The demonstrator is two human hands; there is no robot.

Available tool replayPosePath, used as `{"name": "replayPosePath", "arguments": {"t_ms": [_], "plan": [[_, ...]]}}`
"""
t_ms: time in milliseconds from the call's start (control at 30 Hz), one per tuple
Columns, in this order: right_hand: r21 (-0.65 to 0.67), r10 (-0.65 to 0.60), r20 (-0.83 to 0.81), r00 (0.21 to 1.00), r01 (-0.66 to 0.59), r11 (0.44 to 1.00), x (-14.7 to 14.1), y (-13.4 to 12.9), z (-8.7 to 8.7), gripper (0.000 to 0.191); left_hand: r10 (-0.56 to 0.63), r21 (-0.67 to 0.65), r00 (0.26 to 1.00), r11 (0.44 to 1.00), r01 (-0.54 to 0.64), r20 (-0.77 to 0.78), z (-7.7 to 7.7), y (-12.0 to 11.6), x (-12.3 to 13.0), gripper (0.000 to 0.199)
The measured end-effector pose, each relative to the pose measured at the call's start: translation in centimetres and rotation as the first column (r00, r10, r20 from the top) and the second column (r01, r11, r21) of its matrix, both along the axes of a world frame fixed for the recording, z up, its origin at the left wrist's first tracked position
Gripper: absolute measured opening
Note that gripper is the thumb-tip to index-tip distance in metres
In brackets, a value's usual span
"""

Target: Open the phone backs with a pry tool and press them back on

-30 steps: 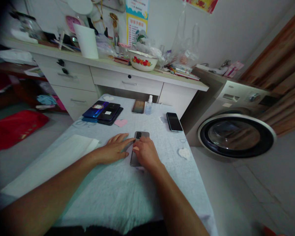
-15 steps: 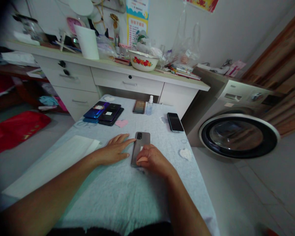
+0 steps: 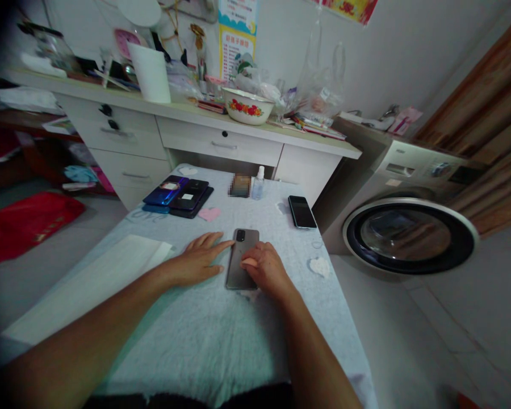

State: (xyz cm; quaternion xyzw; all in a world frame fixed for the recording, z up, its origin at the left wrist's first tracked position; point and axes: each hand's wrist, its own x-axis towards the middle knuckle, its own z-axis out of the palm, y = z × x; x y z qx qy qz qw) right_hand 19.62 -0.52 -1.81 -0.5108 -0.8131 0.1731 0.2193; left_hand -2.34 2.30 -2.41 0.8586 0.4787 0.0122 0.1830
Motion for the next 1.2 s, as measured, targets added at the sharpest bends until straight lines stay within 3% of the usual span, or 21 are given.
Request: {"name": "replayPosePath", "arguments": {"t_ms": [467,800,967,1200], "plan": [[0.051,-0.204,0.064,0.977,0.200,0.978,0.7,0.5,0.1,0.009,-0.006,-0.012,1.000,1.000,0.006,-0.011,0.6,-0.1,0.1,0.071],[0.083,-0.312,0.037,0.950,0.308,0.948,1.2,0.5,0.1,0.011,-0.019,0.010,1.000,1.000,0.019,0.003,0.1,0.0,-0.2,0.070],[0.018,-0.391,-0.090,0.916,0.394,0.919,1.2,0.2,0.5,0.015,-0.009,0.067,0.998,0.998,0.005,0.058,0.0,0.0,0.1,0.066],[-0.067,-0.423,-0.050,0.905,0.419,0.905,1.0,0.1,0.8,0.018,-0.013,0.190,0.979,0.981,-0.026,0.201,-0.2,-0.2,0.9,0.045]]}}
